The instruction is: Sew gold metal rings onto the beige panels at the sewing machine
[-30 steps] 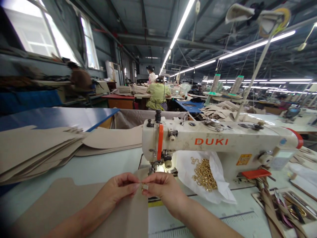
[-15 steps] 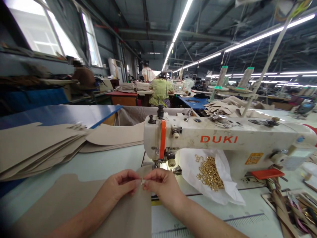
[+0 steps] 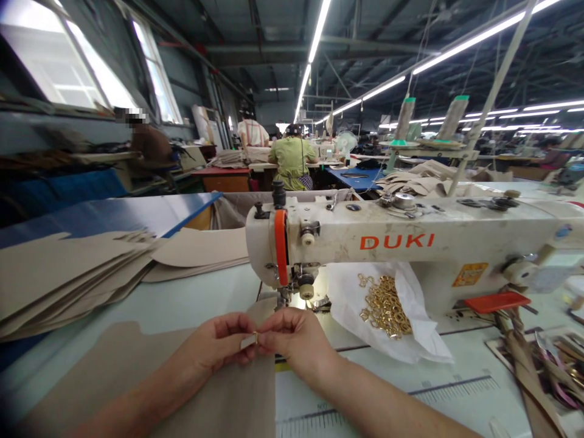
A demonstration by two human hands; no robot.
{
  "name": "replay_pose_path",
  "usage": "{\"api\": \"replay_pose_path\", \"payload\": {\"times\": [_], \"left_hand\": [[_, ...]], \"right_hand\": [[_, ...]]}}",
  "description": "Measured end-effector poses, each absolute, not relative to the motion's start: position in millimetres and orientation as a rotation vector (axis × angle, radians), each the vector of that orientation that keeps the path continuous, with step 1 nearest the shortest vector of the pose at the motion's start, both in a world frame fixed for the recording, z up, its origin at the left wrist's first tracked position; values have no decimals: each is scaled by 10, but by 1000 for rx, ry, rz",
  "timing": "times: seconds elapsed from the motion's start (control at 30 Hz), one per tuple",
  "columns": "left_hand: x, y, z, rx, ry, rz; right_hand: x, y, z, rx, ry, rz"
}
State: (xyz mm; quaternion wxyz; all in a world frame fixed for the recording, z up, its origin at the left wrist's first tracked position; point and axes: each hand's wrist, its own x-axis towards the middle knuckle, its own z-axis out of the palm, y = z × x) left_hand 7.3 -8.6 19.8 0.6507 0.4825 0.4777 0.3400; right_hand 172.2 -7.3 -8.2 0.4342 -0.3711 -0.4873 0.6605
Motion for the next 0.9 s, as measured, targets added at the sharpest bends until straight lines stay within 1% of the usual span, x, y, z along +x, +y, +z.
{"api": "replay_pose_path", "payload": {"times": [0.17, 0.37, 0.67, 0.77, 0.9], "left_hand": [[89, -95, 214, 1237, 1210, 782], [80, -113, 152, 1420, 1244, 897], [90, -141, 188, 1439, 1232, 939], [94, -144, 200, 1393, 1199, 934], [93, -142, 200, 1319, 1154, 942]], "right_hand": [[1712, -144, -71, -905, -1337, 1547], [1705, -237, -12, -987, -1604, 1170], [1721, -281, 51, -963, -1761, 852], [1710, -270, 42, -963, -1713, 864], [1697, -215, -7, -945, -1508, 1112]]}}
